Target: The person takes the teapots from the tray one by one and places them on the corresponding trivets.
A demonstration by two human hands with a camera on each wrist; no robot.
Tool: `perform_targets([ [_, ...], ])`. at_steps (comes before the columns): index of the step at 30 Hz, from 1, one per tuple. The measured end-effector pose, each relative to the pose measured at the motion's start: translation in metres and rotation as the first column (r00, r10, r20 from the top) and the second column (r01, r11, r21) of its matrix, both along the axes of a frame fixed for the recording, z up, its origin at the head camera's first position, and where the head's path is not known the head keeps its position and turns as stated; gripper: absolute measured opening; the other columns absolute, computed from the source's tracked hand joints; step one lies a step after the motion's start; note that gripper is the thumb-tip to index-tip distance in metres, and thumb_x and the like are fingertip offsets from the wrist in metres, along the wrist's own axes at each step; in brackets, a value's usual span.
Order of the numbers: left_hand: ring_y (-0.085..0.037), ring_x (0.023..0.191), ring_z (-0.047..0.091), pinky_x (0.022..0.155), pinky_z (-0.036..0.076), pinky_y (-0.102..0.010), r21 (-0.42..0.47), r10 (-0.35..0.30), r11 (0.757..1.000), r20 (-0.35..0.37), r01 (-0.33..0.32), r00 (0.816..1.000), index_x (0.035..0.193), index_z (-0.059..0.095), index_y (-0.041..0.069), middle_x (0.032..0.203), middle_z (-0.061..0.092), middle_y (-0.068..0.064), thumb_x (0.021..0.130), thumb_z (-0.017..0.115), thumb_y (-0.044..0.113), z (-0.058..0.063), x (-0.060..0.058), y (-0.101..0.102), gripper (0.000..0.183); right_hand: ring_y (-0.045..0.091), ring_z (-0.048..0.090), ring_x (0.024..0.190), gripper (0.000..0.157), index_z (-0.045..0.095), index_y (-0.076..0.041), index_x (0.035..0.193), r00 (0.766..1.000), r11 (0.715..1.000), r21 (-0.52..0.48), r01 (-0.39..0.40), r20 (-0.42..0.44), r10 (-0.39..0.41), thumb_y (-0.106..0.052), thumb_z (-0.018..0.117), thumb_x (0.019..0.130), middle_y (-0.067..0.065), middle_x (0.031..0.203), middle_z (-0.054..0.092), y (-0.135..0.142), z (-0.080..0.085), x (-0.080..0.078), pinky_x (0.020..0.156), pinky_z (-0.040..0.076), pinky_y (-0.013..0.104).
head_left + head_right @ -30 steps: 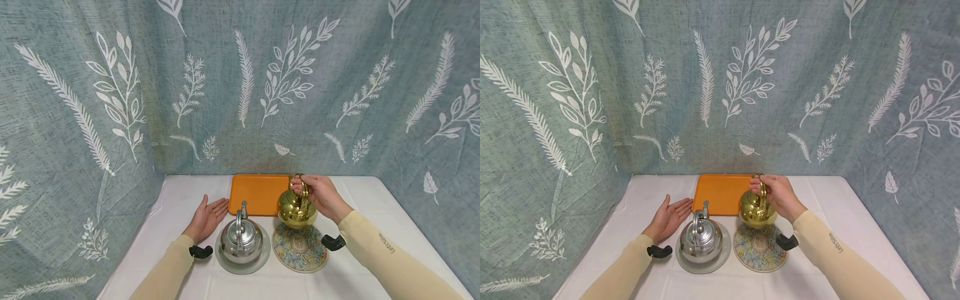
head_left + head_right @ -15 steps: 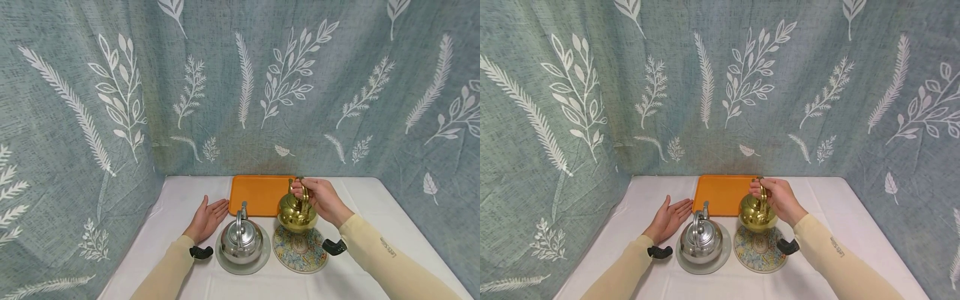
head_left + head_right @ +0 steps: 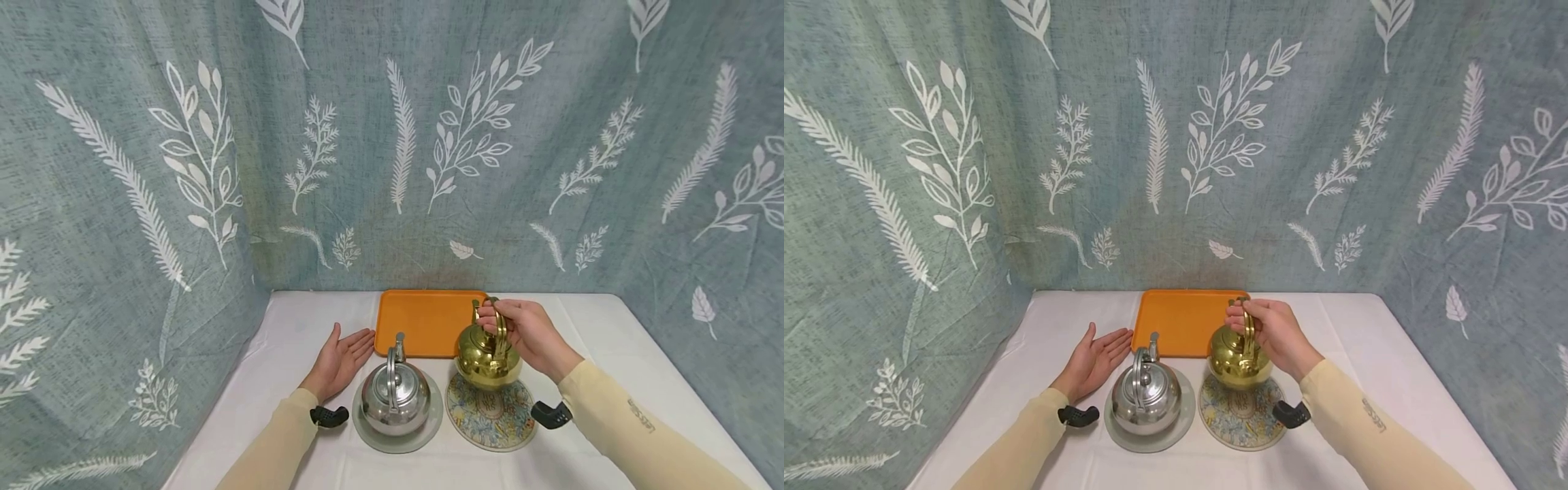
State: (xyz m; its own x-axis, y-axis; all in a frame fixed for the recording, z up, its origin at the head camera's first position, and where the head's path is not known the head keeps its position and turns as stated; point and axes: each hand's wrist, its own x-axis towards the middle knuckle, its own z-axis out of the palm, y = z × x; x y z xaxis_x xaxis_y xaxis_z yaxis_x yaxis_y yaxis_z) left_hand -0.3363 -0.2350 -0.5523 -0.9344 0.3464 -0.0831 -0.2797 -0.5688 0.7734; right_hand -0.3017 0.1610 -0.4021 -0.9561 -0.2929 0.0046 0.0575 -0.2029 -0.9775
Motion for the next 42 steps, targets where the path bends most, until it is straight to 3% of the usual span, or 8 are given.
perform_targets([
  [21,-0.035,0.166,0.01,0.134,0.017,-0.044,-0.004,0.017,1.0,0.002,-0.016,1.0,0.17,0.011,-0.007,0.179,0.009,-0.023,0.111,0.027,0.071,0.0,0.002,0.0,0.1,0.012,0.077,0.093,0.043,0.042,0.027,0.143,1.0,0.999,-0.037,-0.017,0.007,0.017,-0.008,0.043,0.118,0.012,0.109,0.076,0.002,-0.005,0.01,0.088,0.064,0.026],
  [42,-0.035,0.166,0.011,0.134,0.016,-0.044,0.0,0.015,1.0,0.008,-0.015,1.0,0.17,0.011,-0.007,0.179,0.009,-0.023,0.112,0.025,0.07,0.0,0.002,0.0,0.097,0.013,0.077,0.097,0.046,0.041,0.028,0.146,1.0,1.0,0.004,-0.01,0.003,0.01,-0.009,0.042,0.118,0.014,0.115,0.076,0.001,-0.006,0.021,0.09,0.064,0.026],
])
